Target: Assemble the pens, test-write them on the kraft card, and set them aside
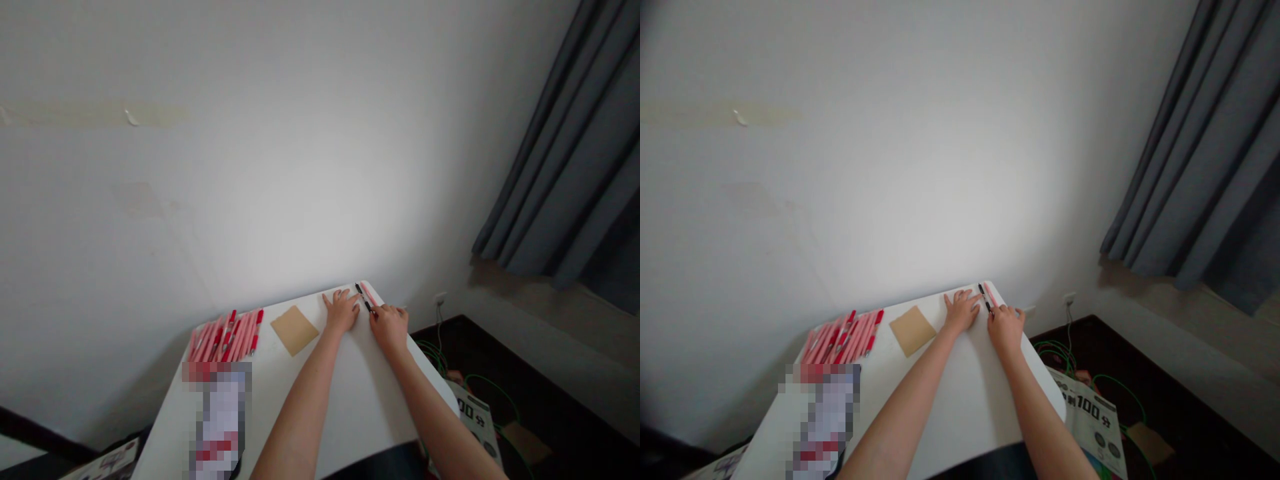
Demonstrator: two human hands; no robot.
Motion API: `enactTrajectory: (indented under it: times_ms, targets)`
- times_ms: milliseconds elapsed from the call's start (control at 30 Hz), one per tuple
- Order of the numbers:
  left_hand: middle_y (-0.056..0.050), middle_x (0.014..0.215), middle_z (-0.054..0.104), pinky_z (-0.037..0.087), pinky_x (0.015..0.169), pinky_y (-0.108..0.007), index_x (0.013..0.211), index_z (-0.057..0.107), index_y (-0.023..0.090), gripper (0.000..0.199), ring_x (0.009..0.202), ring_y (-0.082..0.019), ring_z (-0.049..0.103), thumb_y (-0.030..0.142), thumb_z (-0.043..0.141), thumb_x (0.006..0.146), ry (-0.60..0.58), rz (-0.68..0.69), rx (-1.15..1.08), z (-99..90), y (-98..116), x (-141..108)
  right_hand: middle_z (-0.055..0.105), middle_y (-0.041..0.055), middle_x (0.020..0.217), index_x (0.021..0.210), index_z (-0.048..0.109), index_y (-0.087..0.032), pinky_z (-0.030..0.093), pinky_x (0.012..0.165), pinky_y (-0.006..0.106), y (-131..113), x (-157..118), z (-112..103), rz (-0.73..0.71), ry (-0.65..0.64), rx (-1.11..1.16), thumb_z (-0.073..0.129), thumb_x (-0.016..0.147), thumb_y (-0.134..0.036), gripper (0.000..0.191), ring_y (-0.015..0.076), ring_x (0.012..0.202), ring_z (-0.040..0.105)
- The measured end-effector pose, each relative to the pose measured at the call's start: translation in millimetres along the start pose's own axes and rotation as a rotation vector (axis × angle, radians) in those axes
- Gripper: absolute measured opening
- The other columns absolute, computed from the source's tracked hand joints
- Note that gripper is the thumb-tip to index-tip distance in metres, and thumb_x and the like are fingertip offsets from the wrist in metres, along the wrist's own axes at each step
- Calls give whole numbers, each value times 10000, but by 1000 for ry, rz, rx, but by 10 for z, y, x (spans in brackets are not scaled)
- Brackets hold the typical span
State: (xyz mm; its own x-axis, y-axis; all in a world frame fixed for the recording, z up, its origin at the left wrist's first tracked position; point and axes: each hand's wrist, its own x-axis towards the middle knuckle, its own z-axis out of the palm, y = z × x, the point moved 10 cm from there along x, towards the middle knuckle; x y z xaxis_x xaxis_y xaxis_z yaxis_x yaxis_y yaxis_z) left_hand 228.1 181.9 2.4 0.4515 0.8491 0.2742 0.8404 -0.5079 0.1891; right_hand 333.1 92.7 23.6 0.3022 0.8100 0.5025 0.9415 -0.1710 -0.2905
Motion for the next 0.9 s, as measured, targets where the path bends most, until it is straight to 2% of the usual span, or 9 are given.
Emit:
enactTrajectory:
  times_ms: [733,900]
  targets:
    - [17,1499,354,100,1070,-733,1344,363,532,437,1386,-309,242,510,277,916,-55,4,22,29,-6,-18,708,68,891,914,683,-192,194,934,385,90,0,-21,81,-4,-19,454,892,-203,230,196,891,584]
    - [17,1496,362,100,1070,-730,1344,360,535,438,1382,-311,256,519,270,916,-36,15,19,-18,22,-39,708,74,906,914,687,-188,185,944,399,91,-1,-45,89,1,-1,439,893,-203,249,203,904,573]
